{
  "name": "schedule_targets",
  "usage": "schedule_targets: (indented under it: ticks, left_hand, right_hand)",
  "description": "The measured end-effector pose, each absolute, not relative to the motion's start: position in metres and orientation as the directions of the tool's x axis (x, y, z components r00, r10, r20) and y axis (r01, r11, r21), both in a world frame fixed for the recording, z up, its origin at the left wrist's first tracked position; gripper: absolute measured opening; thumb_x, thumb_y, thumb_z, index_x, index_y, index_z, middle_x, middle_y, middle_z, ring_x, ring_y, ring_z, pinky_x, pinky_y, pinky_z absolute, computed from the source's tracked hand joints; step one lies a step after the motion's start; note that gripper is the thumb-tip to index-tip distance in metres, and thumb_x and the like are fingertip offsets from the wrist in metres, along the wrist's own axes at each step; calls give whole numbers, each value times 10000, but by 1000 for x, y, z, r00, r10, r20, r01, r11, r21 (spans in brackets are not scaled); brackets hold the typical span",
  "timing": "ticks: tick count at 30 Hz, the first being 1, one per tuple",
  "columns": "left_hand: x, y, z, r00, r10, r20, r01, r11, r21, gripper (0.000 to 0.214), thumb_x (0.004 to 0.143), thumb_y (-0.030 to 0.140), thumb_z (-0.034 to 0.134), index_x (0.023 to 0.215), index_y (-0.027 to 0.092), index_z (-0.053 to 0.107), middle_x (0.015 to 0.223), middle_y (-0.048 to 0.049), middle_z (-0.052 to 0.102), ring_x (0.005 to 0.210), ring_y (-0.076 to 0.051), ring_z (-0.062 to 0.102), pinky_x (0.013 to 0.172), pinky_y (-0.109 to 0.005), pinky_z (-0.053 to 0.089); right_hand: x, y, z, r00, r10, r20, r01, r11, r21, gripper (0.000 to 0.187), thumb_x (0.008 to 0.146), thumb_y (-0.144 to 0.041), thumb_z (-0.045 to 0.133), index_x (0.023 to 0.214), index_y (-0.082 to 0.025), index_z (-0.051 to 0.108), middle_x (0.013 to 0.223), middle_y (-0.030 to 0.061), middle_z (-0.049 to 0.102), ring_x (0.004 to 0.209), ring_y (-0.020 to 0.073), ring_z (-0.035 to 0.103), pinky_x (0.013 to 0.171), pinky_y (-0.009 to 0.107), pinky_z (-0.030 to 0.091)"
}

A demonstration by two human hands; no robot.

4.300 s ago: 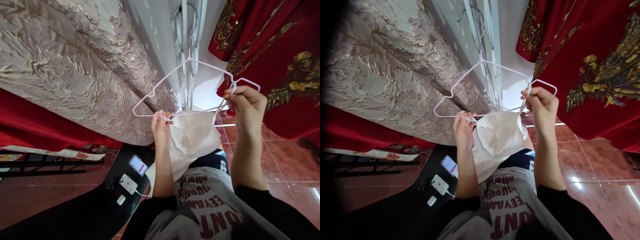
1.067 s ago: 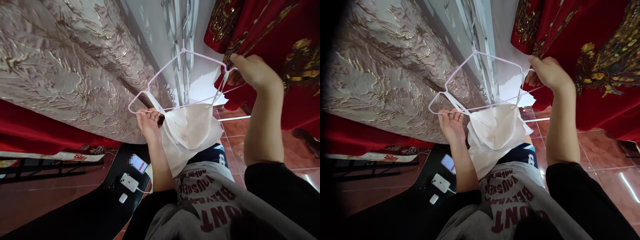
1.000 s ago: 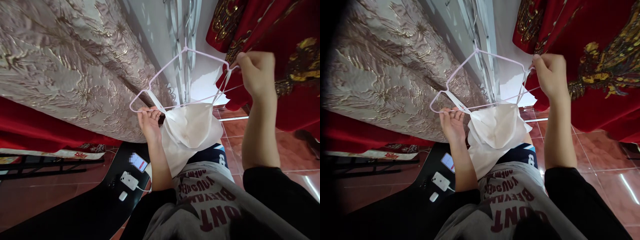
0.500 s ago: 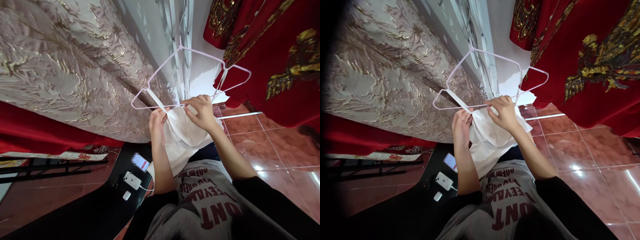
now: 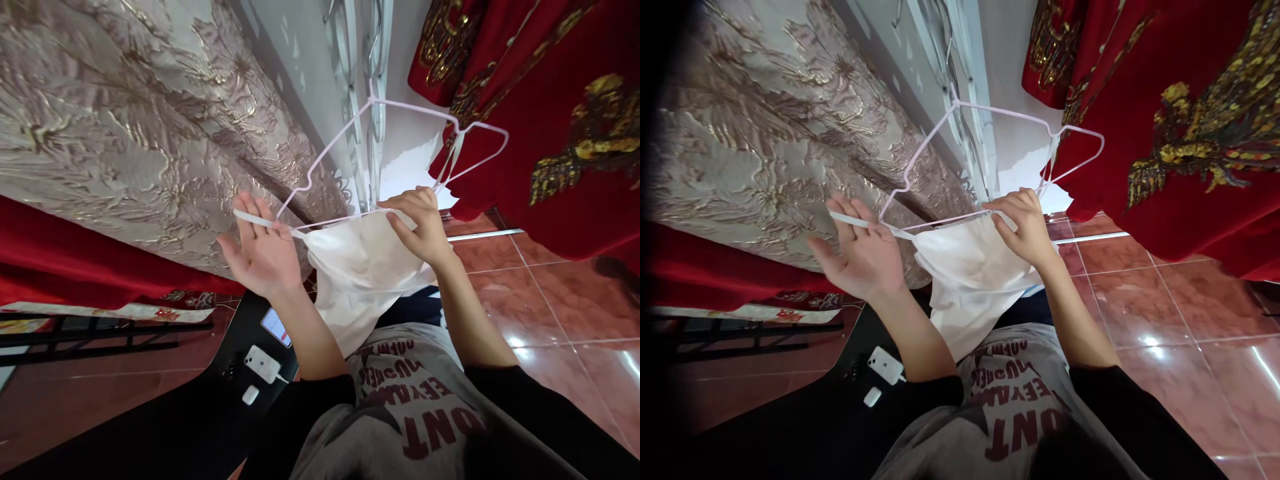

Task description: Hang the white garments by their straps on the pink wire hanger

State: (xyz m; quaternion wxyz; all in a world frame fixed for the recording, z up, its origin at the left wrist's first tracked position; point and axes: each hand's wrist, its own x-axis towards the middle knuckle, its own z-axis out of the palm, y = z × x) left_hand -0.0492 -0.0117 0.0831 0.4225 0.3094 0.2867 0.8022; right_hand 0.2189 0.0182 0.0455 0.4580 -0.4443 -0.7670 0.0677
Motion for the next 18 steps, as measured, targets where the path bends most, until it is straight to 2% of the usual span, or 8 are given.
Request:
schedule_targets:
  ticks: [2, 5, 8, 11, 13, 15, 17, 18]
  left_hand:
    - [-49, -9, 69, -494, 851, 175, -507, -446, 737, 413, 1080, 461, 412, 1242, 257, 734, 1725, -7, 438, 1588, -203, 414, 921, -222, 567]
    - [-39, -10, 50, -406, 912, 60, -480, -268, 835, 321, 1021, 406, 572, 1246, 241, 732, 1626, -88, 565, 1493, -237, 544, 901, -242, 570]
    - [-16, -13, 43, -310, 950, 44, -454, -188, 871, 369, 976, 508, 656, 1174, 209, 743, 1381, -146, 738, 1306, -268, 691, 847, -269, 584]
    - [7, -12, 44, -308, 947, 92, -468, -236, 851, 412, 940, 599, 691, 1021, 196, 725, 1100, -132, 799, 1106, -259, 764, 714, -253, 572]
    - [16, -11, 46, -320, 939, 128, -481, -277, 832, 438, 902, 639, 726, 937, 203, 692, 964, -100, 777, 1029, -247, 772, 649, -239, 552]
    - [19, -9, 48, -327, 934, 143, -486, -295, 822, 458, 871, 658, 755, 900, 209, 666, 898, -74, 743, 988, -236, 769, 632, -234, 548]
    - [19, -6, 48, -343, 930, 135, -485, -298, 822, 470, 867, 669, 753, 890, 211, 647, 871, -61, 720, 966, -225, 765, 643, -235, 552]
    - [19, -5, 48, -360, 924, 126, -483, -300, 823, 472, 873, 672, 744, 889, 213, 637, 865, -56, 713, 959, -221, 763, 652, -236, 555]
  right_hand:
    - [219, 15, 42, -197, 728, 657, 617, 612, -494, 242, 1042, -335, 551, 1171, -319, 756, 1117, 14, 795, 1078, 255, 669, 1167, 547, 393]
    - [205, 7, 37, -233, 694, 681, 602, 653, -460, 304, 1035, -292, 549, 1293, -330, 706, 1199, 20, 782, 1151, 261, 676, 1190, 562, 394]
    - [186, -4, 37, -273, 685, 676, 582, 677, -450, 429, 1021, -286, 571, 1446, -332, 608, 1354, 41, 742, 1257, 279, 662, 1203, 584, 401]
    - [183, -12, 43, -270, 699, 662, 524, 684, -507, 443, 1016, -304, 590, 1456, -361, 597, 1425, 32, 712, 1317, 281, 658, 1214, 598, 422]
    - [193, -13, 45, -117, 704, 701, 501, 651, -571, 381, 1026, -308, 572, 1396, -371, 638, 1410, 34, 708, 1341, 280, 650, 1186, 588, 469]
    - [210, -10, 44, 140, 679, 721, 491, 585, -646, 374, 1020, -305, 568, 1383, -354, 641, 1409, 66, 678, 1343, 287, 639, 1116, 564, 531]
    - [227, -5, 43, 308, 685, 660, 445, 509, -737, 404, 979, -293, 613, 1381, -323, 641, 1407, 93, 649, 1301, 288, 647, 1017, 519, 584]
    - [235, -3, 43, 325, 723, 609, 414, 470, -779, 395, 951, -284, 642, 1344, -305, 667, 1384, 96, 656, 1270, 283, 659, 975, 492, 598]
